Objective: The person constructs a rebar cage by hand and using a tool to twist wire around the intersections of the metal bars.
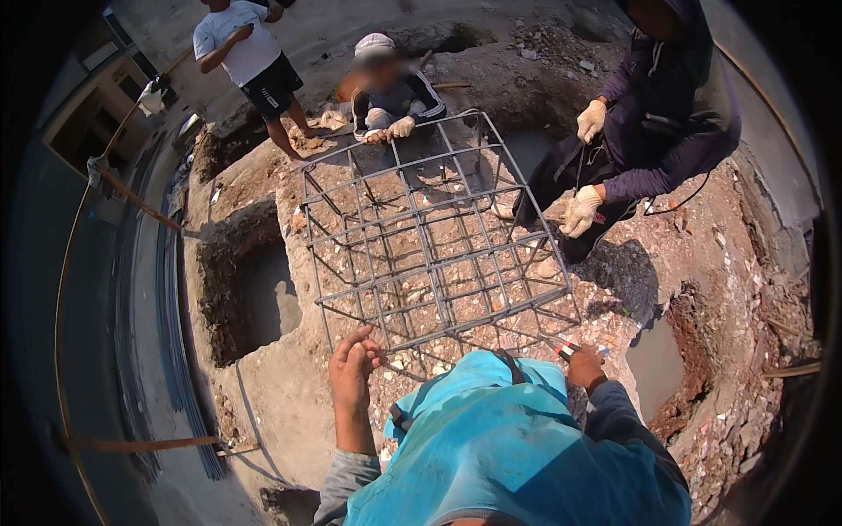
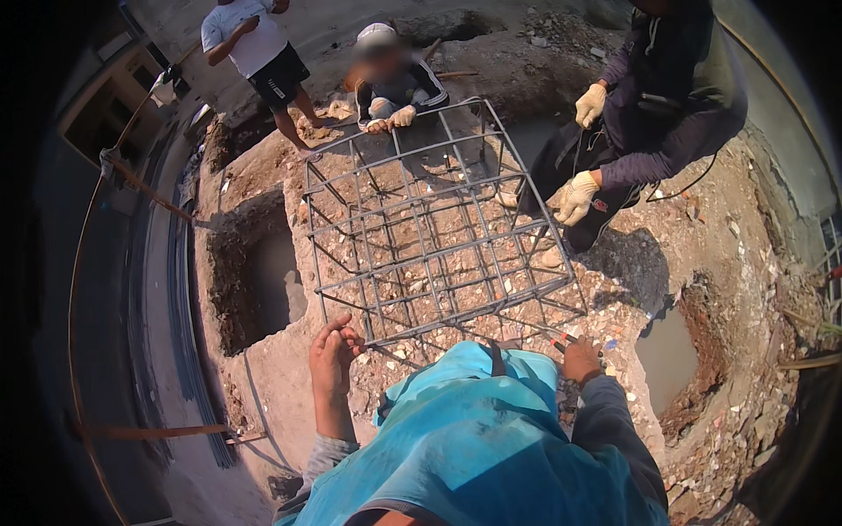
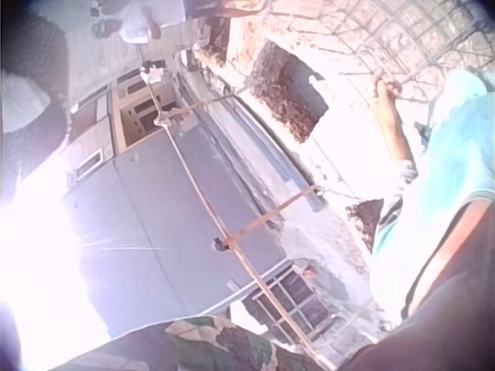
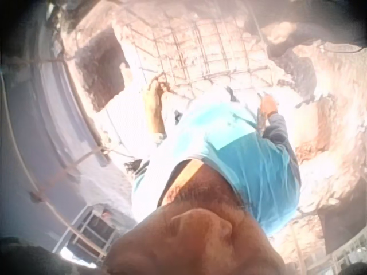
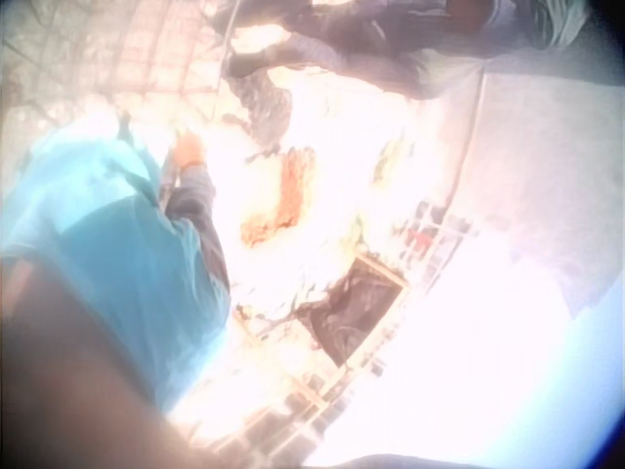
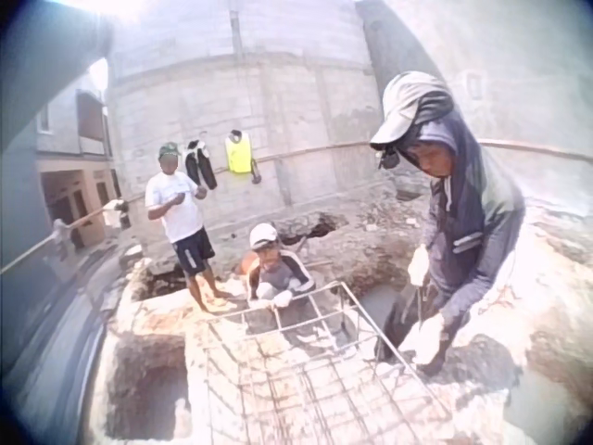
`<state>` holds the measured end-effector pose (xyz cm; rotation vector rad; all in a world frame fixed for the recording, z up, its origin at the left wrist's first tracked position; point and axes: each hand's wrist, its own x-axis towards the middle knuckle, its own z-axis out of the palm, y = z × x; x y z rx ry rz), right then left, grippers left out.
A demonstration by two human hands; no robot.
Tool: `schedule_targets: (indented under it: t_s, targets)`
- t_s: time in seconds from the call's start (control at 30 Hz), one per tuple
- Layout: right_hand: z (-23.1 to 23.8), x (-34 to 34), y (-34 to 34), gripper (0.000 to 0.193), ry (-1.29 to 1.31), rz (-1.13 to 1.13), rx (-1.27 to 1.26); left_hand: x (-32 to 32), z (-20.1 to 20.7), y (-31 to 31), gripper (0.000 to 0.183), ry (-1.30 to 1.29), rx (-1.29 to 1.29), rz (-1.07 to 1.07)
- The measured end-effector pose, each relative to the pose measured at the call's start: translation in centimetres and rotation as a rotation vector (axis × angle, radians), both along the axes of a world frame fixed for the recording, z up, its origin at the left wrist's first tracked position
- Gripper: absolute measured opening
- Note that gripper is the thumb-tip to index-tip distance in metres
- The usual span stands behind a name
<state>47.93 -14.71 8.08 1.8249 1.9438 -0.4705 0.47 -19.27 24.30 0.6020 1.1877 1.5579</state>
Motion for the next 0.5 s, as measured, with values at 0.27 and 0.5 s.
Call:
schedule_targets:
  t_s: [0.27, 0.5]
  targets:
    - [-0.7, -0.7, 4.7, 0.03, -0.097, 0.226, 0.171, 0.6, -3.9, -0.2, 0.043, 0.034, -0.184, -0.054]
    - [-2.8, -1.8, 9.4, 0.038, -0.199, 0.372, 0.135, 6.0, -12.7, 2.1, 0.031, 0.38, -0.41, -0.265]
